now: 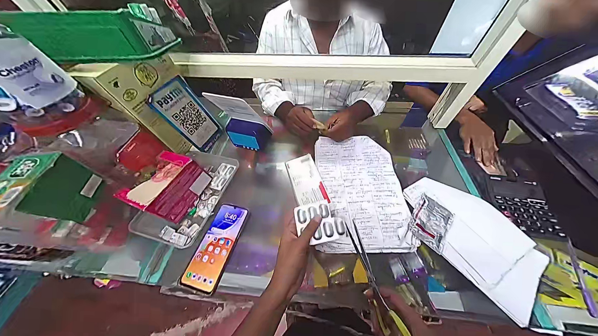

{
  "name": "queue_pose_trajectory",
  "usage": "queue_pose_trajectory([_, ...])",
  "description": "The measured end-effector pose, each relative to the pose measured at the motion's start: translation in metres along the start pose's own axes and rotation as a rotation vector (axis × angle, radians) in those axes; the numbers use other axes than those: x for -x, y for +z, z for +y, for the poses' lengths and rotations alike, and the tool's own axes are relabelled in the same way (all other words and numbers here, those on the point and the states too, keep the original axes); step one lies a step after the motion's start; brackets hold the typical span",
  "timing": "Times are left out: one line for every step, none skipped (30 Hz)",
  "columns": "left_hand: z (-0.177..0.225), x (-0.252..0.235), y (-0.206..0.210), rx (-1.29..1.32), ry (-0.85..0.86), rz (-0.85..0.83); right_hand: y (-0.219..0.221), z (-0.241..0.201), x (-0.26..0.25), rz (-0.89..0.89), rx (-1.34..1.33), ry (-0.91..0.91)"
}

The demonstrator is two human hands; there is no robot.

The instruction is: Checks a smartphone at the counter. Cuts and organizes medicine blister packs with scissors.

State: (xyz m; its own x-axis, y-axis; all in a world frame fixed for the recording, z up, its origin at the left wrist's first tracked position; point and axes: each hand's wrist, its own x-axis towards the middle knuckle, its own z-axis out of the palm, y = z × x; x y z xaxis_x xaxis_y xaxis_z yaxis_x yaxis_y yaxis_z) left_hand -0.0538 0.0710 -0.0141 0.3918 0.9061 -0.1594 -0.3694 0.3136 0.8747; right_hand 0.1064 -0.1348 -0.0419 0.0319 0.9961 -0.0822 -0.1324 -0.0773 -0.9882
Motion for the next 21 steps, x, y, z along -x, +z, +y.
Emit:
queue_pose_trajectory([-0.002,-0.001,0.001,0.003,0.031,0.015,0.003,0.0,-0.001,-0.01,0.003,0.008])
queue_pose_trajectory([-0.004,0.0,0.003,0.011,0.046,0.025,0.007,0.001,-0.001,-0.003,0.009,0.023])
queue_pose_trajectory([-0.005,0.0,0.004,0.022,0.057,0.029,0.01,0.001,-0.004,0.008,0.019,0.044])
queue_pose_trajectory([-0.005,0.0,0.005,0.023,0.06,0.027,0.013,-0.001,-0.007,0.026,0.032,0.073])
queue_pose_trajectory([-0.006,0.001,0.007,0.025,0.056,0.025,0.016,-0.003,-0.01,0.05,0.044,0.107])
queue_pose_trajectory([-0.006,0.002,0.008,0.036,0.043,0.024,0.019,-0.004,-0.013,0.073,0.061,0.129])
queue_pose_trajectory([-0.004,0.004,0.01,0.051,0.02,0.029,0.02,-0.006,-0.015,0.08,0.078,0.133])
queue_pose_trajectory([-0.001,0.006,0.011,0.071,-0.009,0.038,0.021,-0.006,-0.017,0.085,0.09,0.129])
queue_pose_trajectory([0.001,0.008,0.013,0.096,-0.038,0.045,0.023,-0.006,-0.018,0.093,0.083,0.125])
queue_pose_trajectory([0.003,0.011,0.013,0.123,-0.059,0.053,0.026,-0.006,-0.018,0.105,0.063,0.126])
queue_pose_trajectory([0.003,0.012,0.014,0.145,-0.068,0.057,0.027,-0.007,-0.019,0.115,0.043,0.132])
queue_pose_trajectory([0.003,0.013,0.014,0.162,-0.069,0.06,0.028,-0.007,-0.02,0.12,0.031,0.137])
queue_pose_trajectory([0.003,0.014,0.015,0.17,-0.068,0.068,0.029,-0.008,-0.02,0.116,0.027,0.145])
queue_pose_trajectory([0.003,0.014,0.015,0.177,-0.07,0.078,0.031,-0.009,-0.021,0.116,0.026,0.15])
queue_pose_trajectory([0.003,0.015,0.015,0.184,-0.073,0.083,0.032,-0.009,-0.021,0.117,0.025,0.155])
queue_pose_trajectory([0.003,0.015,0.014,0.19,-0.074,0.085,0.033,-0.008,-0.021,0.119,0.026,0.16])
queue_pose_trajectory([0.003,0.015,0.013,0.189,-0.073,0.087,0.034,-0.008,-0.021,0.118,0.032,0.162])
queue_pose_trajectory([0.004,0.015,0.012,0.181,-0.072,0.089,0.035,-0.008,-0.021,0.119,0.029,0.157])
queue_pose_trajectory([0.005,0.014,0.011,0.173,-0.073,0.089,0.037,-0.007,-0.022,0.122,0.03,0.149])
queue_pose_trajectory([0.005,0.014,0.009,0.164,-0.076,0.085,0.038,-0.007,-0.022,0.122,0.032,0.146])
queue_pose_trajectory([0.005,0.014,0.007,0.159,-0.077,0.078,0.039,-0.007,-0.022,0.122,0.036,0.143])
